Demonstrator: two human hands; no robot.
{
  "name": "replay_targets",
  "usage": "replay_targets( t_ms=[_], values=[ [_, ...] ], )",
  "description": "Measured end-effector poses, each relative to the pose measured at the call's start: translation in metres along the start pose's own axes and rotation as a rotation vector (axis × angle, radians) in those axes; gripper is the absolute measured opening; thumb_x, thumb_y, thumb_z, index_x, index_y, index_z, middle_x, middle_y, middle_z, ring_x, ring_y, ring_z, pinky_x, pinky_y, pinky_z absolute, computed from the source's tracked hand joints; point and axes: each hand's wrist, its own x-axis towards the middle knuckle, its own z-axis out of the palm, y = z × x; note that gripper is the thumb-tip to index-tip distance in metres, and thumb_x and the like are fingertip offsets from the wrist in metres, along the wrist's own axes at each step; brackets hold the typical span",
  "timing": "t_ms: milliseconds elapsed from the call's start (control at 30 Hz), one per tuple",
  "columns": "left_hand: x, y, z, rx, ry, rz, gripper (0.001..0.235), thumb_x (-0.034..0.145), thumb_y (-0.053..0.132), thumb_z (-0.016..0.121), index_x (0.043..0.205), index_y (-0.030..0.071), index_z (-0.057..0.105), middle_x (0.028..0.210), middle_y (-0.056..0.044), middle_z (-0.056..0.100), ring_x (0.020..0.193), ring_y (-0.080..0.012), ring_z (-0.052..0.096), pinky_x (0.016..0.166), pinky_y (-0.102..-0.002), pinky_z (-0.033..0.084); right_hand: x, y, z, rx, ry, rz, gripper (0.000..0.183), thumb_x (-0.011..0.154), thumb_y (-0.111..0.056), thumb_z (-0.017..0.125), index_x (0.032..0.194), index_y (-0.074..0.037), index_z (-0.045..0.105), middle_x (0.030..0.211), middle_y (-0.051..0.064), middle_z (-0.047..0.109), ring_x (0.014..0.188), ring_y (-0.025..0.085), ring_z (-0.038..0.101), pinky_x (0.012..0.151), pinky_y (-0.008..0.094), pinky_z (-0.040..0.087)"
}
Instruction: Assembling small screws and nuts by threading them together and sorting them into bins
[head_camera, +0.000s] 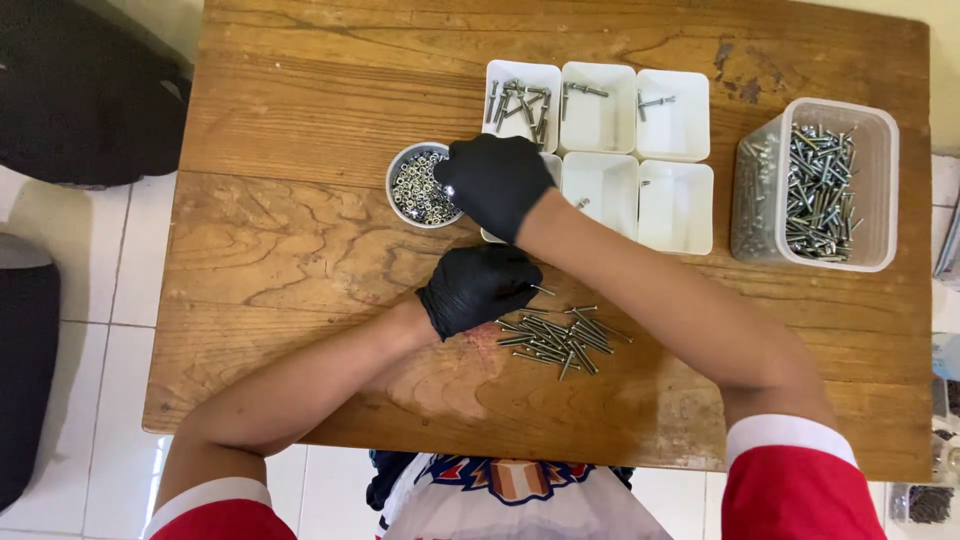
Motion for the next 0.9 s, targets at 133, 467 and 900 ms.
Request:
replay_targets(
  t_ms=[133,467,900],
  values=[
    [-0.003,-0.007,0.006,-0.016,0.013,0.027,0.021,0.09,0.033,0.076,0.11,0.025,0.076,0.104,0.001,0.077,0.103,-0.0238,0.073,0.087,-0.038,0.061,0.016,-0.003,0.049,-0.176,0.177,0.111,0.005,0.091,-0.024,0.066,0.089,-0.025,0.071,0.074,-0.005,0.068,0.069,0.023,0.073,0.052,0.04,0.056],
    [-0.004,-0.008,0.008,-0.03,0.033,0.05,0.023,0.091,0.037,0.078,0.111,0.026,0.075,0.107,0.001,0.076,0.103,-0.0242,0.073,0.086,-0.037,0.061,-0.019,-0.003,-0.029,0.241,0.191,-0.015,0.008,0.096,-0.033,0.068,0.095,-0.025,0.071,0.086,0.002,0.069,0.086,0.033,0.072,0.065,0.049,0.058],
    [0.009,0.007,-0.009,0.134,-0.092,0.118,0.022,0.091,0.037,0.075,0.108,0.025,0.071,0.1,-0.002,0.073,0.093,-0.0249,0.072,0.073,-0.039,0.061,-0.215,0.025,0.017,0.038,0.282,0.021,0.019,0.099,-0.024,0.066,0.117,-0.029,0.073,0.113,-0.001,0.074,0.089,0.025,0.07,0.066,0.041,0.06]
  ],
)
